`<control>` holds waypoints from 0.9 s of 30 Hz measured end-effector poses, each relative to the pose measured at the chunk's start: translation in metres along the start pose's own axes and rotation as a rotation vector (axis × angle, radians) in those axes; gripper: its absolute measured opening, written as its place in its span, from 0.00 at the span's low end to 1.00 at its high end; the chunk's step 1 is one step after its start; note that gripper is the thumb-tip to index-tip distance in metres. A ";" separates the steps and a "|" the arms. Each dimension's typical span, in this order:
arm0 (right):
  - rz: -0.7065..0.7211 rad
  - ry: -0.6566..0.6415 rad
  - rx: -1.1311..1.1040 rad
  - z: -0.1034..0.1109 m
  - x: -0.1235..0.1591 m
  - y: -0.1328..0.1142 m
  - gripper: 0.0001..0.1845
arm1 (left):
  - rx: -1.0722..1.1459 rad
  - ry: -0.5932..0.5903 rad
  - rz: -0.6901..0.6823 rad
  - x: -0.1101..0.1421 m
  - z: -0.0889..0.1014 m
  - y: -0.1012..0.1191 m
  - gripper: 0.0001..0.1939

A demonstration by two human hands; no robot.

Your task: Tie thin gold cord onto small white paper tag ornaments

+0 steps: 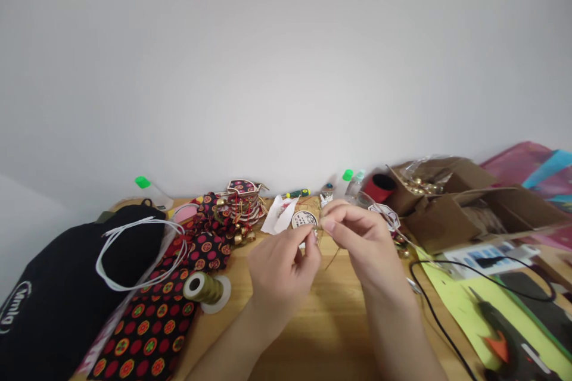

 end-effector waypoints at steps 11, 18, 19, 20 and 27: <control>-0.064 -0.080 -0.076 -0.008 0.000 0.003 0.07 | 0.206 0.024 0.081 0.001 0.000 -0.012 0.06; -0.045 -0.060 -0.081 -0.005 -0.001 0.002 0.07 | 0.635 -0.093 0.297 -0.001 -0.014 -0.030 0.08; -0.038 -0.047 -0.072 -0.003 -0.001 0.002 0.08 | 0.734 -0.136 0.354 0.000 -0.019 -0.033 0.08; -0.029 -0.035 -0.064 -0.002 -0.001 0.002 0.08 | 0.825 -0.174 0.406 0.002 -0.025 -0.036 0.08; -0.014 -0.039 -0.049 -0.002 -0.001 0.001 0.08 | 1.209 -0.268 0.619 0.014 -0.048 -0.046 0.06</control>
Point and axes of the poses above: each hand's wrist, its own x-axis away from the middle knuckle, its own z-axis out of the back of the hand, y = z × x, the point moved 9 cm from there along -x, towards the middle knuckle, and after that the axes turned 7 degrees about -y, right-handed, at the moved point
